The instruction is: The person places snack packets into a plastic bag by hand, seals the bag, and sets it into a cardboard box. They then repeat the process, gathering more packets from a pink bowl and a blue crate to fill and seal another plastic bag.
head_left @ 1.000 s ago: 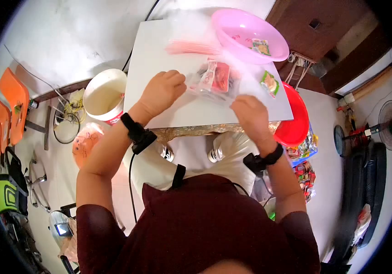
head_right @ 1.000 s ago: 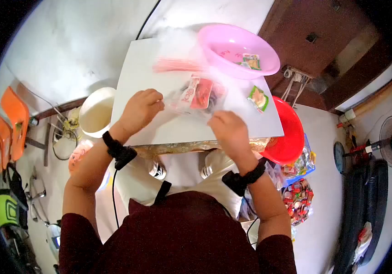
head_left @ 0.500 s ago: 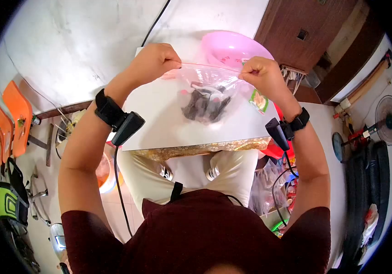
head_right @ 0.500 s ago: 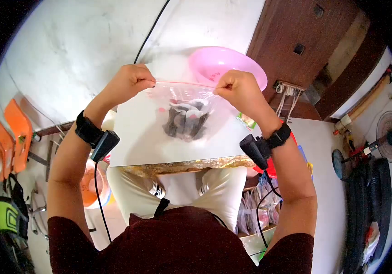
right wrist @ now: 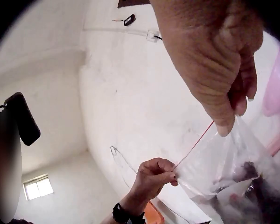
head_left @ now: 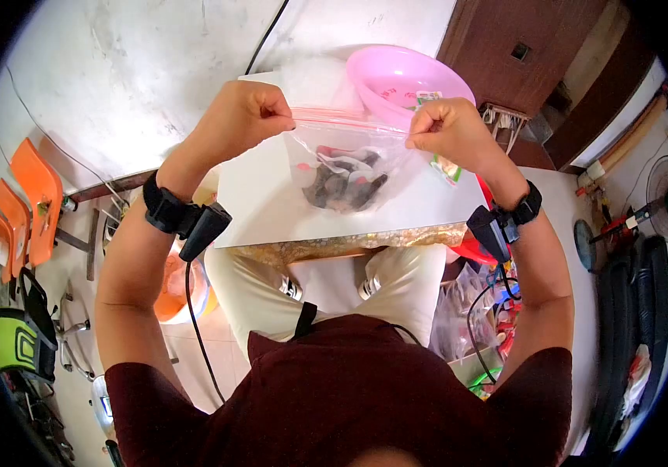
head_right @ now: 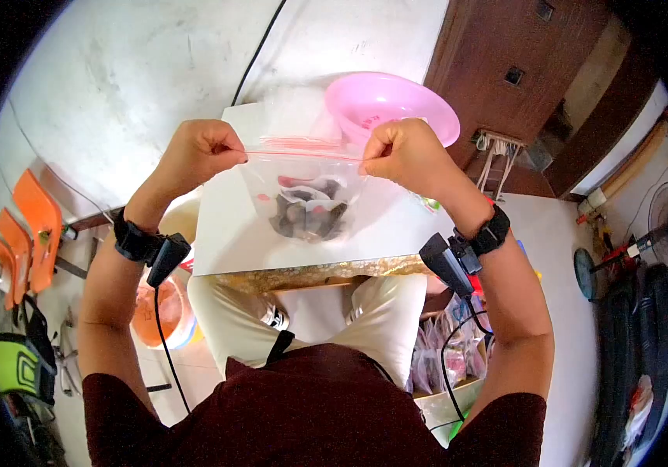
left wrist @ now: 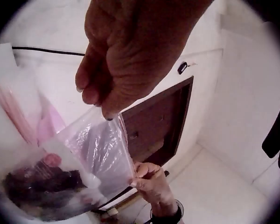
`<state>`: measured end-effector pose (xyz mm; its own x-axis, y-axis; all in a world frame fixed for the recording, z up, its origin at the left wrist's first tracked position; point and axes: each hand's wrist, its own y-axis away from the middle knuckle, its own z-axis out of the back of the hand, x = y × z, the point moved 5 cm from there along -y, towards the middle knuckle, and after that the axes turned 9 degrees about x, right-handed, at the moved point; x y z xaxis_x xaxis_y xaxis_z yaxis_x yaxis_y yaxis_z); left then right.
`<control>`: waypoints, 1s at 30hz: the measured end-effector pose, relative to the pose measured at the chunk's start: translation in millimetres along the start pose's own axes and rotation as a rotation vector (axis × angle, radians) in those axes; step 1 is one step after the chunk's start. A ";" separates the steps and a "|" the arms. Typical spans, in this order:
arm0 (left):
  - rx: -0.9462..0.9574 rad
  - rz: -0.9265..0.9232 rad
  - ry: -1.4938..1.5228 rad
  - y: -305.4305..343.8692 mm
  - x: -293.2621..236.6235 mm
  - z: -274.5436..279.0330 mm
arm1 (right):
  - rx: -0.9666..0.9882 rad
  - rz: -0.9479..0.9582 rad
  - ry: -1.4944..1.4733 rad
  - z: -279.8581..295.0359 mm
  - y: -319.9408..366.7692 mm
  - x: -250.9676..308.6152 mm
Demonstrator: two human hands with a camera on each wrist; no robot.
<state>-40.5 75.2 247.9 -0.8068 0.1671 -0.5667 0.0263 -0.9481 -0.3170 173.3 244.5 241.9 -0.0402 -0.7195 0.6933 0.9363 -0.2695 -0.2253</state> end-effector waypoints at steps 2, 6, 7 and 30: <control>-0.011 -0.023 -0.029 2.1 -2.4 0.0 | -0.008 -0.009 0.006 -0.3 -1.4 -1.4; -0.019 -0.003 -0.051 5.5 -5.3 -1.2 | -0.015 -0.004 0.022 -1.3 -2.3 -3.1; -0.020 0.001 -0.054 6.2 -4.9 -1.3 | -0.016 0.006 0.018 -1.8 -2.5 -2.6; -0.144 0.128 0.776 19.9 48.1 -45.4 | -0.248 -0.041 -1.118 -65.5 19.1 -58.7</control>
<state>-52.0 76.6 179.8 -0.1524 0.2498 -0.9562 0.2098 -0.9373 -0.2783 170.6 239.7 152.1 0.3799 0.2307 0.8958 0.8418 -0.4876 -0.2315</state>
